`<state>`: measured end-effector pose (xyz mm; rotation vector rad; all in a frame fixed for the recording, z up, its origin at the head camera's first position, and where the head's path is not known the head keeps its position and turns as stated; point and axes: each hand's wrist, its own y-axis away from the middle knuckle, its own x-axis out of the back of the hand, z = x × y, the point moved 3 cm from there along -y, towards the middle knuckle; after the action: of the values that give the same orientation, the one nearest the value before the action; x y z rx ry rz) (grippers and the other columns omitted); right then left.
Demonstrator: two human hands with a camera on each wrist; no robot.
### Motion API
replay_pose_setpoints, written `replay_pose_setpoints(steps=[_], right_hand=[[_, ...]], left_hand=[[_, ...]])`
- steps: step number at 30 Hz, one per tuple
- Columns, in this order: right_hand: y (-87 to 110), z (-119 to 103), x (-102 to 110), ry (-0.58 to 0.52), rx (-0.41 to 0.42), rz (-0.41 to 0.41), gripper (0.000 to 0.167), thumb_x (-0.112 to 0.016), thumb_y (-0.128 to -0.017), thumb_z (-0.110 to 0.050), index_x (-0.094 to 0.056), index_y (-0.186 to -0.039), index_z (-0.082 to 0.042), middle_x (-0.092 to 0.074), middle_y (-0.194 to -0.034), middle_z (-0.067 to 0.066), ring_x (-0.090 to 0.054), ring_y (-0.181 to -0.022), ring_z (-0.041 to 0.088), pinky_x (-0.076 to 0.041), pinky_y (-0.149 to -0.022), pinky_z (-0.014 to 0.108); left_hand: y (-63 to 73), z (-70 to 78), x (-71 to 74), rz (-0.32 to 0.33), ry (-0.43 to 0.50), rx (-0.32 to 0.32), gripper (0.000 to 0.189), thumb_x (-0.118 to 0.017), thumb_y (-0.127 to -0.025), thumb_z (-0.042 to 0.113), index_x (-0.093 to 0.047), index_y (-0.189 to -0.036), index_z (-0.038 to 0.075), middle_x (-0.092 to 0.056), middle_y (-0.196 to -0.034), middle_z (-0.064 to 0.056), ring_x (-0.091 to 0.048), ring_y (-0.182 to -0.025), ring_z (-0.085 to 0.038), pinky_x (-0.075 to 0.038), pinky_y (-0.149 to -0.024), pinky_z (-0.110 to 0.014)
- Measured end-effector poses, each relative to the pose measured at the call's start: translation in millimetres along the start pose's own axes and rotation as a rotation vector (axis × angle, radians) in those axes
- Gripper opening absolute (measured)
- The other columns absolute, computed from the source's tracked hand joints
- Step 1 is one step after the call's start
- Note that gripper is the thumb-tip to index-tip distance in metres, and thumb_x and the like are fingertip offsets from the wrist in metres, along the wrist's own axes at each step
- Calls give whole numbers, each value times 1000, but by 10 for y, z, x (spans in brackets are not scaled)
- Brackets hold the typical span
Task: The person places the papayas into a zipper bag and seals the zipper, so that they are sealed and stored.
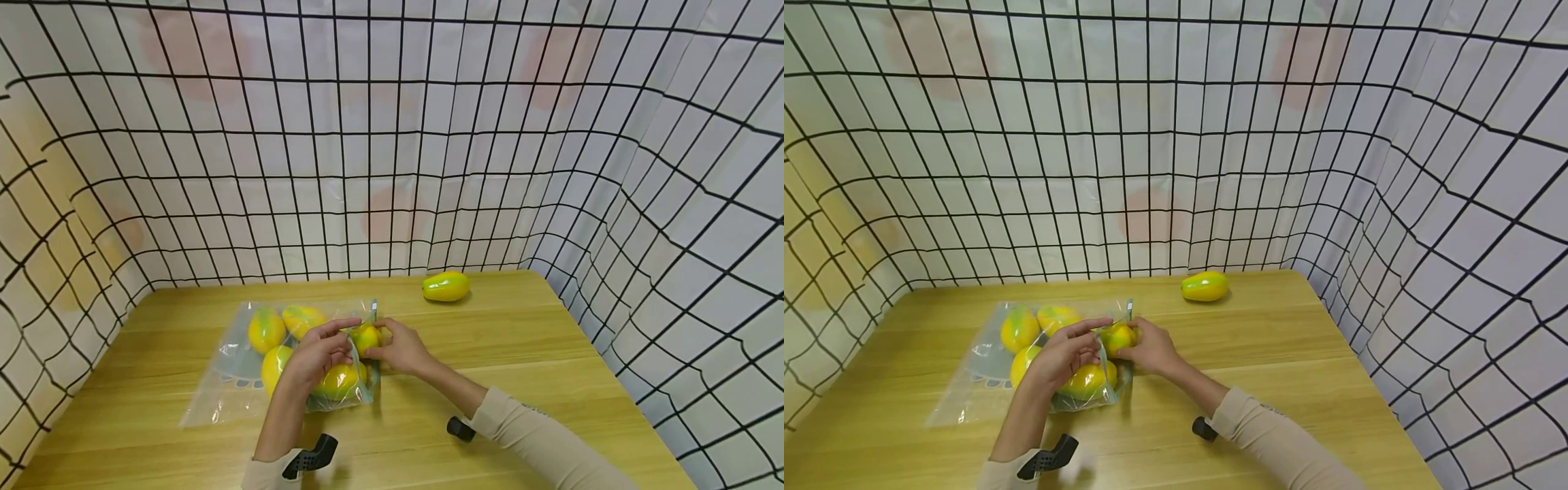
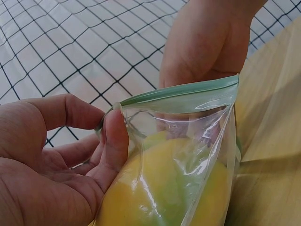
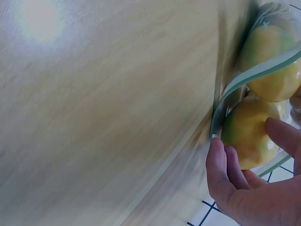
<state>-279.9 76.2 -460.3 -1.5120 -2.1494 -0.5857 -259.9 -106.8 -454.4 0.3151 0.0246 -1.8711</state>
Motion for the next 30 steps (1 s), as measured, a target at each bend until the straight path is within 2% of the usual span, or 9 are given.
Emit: replay_pose_setpoints(steps=[4,10,14,17,24,30], right_hand=[[21,-13,-12,-30,-5,2,61,-78,-88,-21,-53,-139,0,-74,-101,17,-71,-79,25,-51,-55,23],[9,0,-44,-47,-21,14,58,-78,-88,-22,-55,-136,0,-73,-103,16,-70,-80,21,-53,-59,24],[-7,-13,-61,-64,-11,12,60,-79,-88,-23,-55,-138,-1,-72,-104,17,-71,-84,26,-54,-60,25],[-15,-22,-72,-73,-5,13,59,-79,-88,-23,-55,-137,-1,-73,-105,17,-72,-85,25,-55,-61,25],[-32,-21,-94,-53,13,27,54,-78,-88,-23,-58,-135,-5,-74,-110,17,-72,-93,23,-59,-68,28],[-28,-21,-95,-50,20,30,52,-77,-89,-22,-59,-134,-5,-74,-107,15,-72,-92,23,-60,-68,29]], left_hand=[[6,-9,-2,2,6,4,51,-50,-97,-2,-45,-147,-7,-53,-82,-4,-57,-63,-13,-57,-63,-20],[14,-9,-5,8,9,4,50,-50,-96,-2,-47,-146,-7,-53,-84,-4,-57,-62,-13,-57,-63,-20],[5,-16,3,21,12,1,49,-51,-96,-2,-49,-145,-5,-54,-84,-4,-57,-62,-13,-57,-63,-20],[1,-19,4,15,12,-1,49,-51,-96,-1,-49,-145,-5,-54,-84,-4,-57,-62,-13,-57,-63,-20],[2,-2,1,-2,17,-4,52,-51,-95,-1,-45,-147,-8,-54,-84,-4,-57,-61,-12,-57,-63,-20],[-10,-5,4,-4,14,-2,51,-51,-96,-2,-46,-146,-8,-54,-84,-4,-58,-61,-12,-57,-63,-19]])
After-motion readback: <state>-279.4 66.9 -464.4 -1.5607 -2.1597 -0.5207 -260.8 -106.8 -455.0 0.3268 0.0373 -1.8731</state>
